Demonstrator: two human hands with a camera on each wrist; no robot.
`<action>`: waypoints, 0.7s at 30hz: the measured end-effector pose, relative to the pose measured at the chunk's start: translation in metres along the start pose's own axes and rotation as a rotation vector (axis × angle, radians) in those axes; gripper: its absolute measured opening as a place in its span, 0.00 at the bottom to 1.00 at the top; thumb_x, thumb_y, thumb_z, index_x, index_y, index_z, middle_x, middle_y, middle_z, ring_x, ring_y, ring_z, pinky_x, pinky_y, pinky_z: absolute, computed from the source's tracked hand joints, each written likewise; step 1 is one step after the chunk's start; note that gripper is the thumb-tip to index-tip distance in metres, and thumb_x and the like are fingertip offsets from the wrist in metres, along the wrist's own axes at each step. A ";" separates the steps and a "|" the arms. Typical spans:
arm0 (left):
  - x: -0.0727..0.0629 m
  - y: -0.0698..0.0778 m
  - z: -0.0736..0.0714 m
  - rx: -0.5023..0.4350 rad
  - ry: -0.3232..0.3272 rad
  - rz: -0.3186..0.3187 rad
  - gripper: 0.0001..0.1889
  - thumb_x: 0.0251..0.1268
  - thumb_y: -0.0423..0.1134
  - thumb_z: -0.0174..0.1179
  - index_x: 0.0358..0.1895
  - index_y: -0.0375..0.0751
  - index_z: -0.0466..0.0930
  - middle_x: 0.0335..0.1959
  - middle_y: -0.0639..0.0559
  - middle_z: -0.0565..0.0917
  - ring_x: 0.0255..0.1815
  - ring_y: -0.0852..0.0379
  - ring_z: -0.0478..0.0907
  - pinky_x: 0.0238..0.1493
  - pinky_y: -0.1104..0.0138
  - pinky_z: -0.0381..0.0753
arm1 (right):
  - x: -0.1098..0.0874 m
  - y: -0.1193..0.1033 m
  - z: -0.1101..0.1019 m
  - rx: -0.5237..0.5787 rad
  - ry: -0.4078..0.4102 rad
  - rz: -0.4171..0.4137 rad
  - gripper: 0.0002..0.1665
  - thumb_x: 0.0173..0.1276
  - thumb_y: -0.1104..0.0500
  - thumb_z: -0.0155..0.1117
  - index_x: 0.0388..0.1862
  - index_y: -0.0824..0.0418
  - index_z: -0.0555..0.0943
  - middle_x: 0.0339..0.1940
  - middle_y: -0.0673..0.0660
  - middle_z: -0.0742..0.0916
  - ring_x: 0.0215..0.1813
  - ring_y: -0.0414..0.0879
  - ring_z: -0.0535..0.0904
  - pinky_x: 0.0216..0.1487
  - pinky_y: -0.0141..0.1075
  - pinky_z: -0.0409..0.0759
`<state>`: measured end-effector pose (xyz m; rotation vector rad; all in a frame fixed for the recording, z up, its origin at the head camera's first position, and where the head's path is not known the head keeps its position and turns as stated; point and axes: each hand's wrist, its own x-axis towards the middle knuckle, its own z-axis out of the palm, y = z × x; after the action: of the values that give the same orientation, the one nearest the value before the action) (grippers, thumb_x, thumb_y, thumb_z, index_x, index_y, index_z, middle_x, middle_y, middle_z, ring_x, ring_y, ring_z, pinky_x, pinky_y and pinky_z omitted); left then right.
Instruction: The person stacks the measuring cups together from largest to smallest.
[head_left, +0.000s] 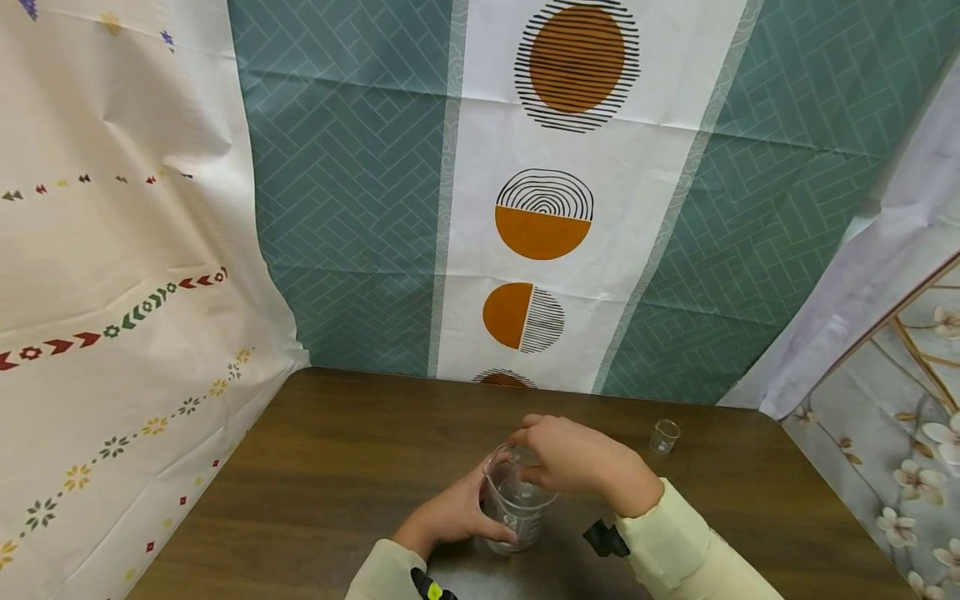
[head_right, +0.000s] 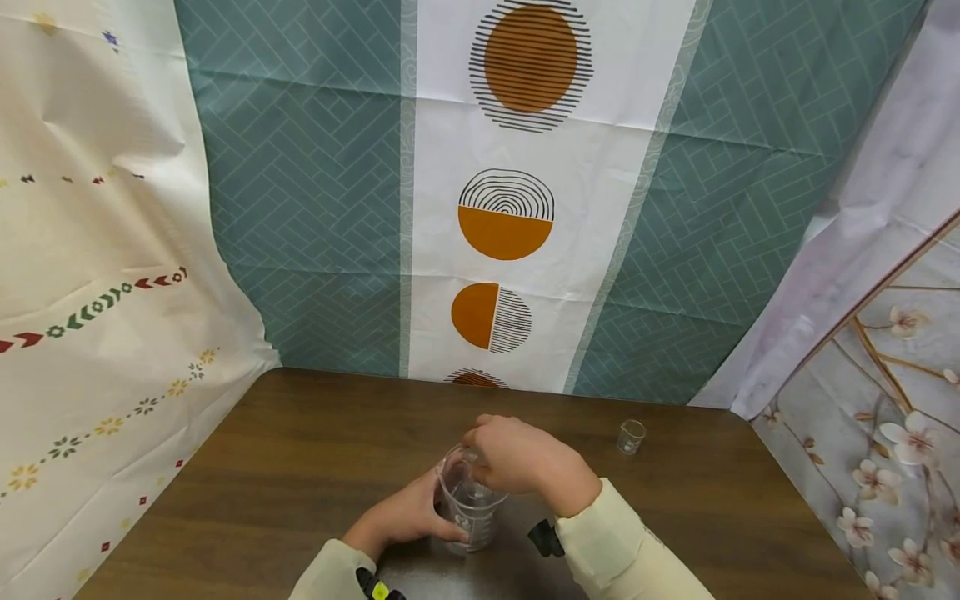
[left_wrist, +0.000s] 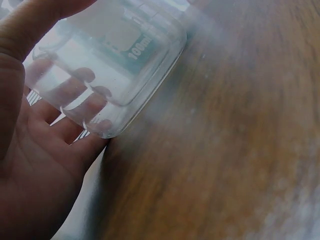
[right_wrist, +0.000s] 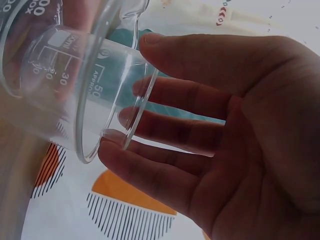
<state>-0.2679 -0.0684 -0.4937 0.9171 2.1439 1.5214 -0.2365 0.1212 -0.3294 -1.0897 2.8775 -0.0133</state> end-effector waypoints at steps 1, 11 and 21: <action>0.000 0.000 0.000 -0.005 -0.002 0.001 0.54 0.48 0.49 0.75 0.74 0.72 0.45 0.75 0.55 0.57 0.68 0.52 0.66 0.63 0.57 0.70 | 0.000 0.000 0.000 -0.002 0.000 -0.003 0.21 0.62 0.52 0.69 0.53 0.56 0.83 0.45 0.51 0.83 0.42 0.42 0.80 0.44 0.36 0.80; -0.002 0.001 0.001 0.005 0.013 -0.006 0.54 0.48 0.46 0.75 0.74 0.71 0.45 0.76 0.56 0.55 0.69 0.51 0.64 0.63 0.57 0.70 | 0.001 -0.001 0.004 -0.010 0.002 -0.023 0.21 0.61 0.52 0.69 0.53 0.54 0.83 0.41 0.50 0.82 0.38 0.41 0.79 0.41 0.35 0.79; -0.001 -0.001 0.001 -0.001 0.013 -0.007 0.55 0.48 0.47 0.75 0.75 0.72 0.44 0.76 0.55 0.56 0.67 0.51 0.66 0.63 0.57 0.69 | 0.000 -0.003 0.004 0.008 -0.009 -0.020 0.21 0.61 0.53 0.69 0.54 0.54 0.83 0.44 0.51 0.82 0.40 0.41 0.79 0.43 0.36 0.80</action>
<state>-0.2667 -0.0687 -0.4955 0.9013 2.1526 1.5293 -0.2348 0.1192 -0.3338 -1.1140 2.8566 -0.0215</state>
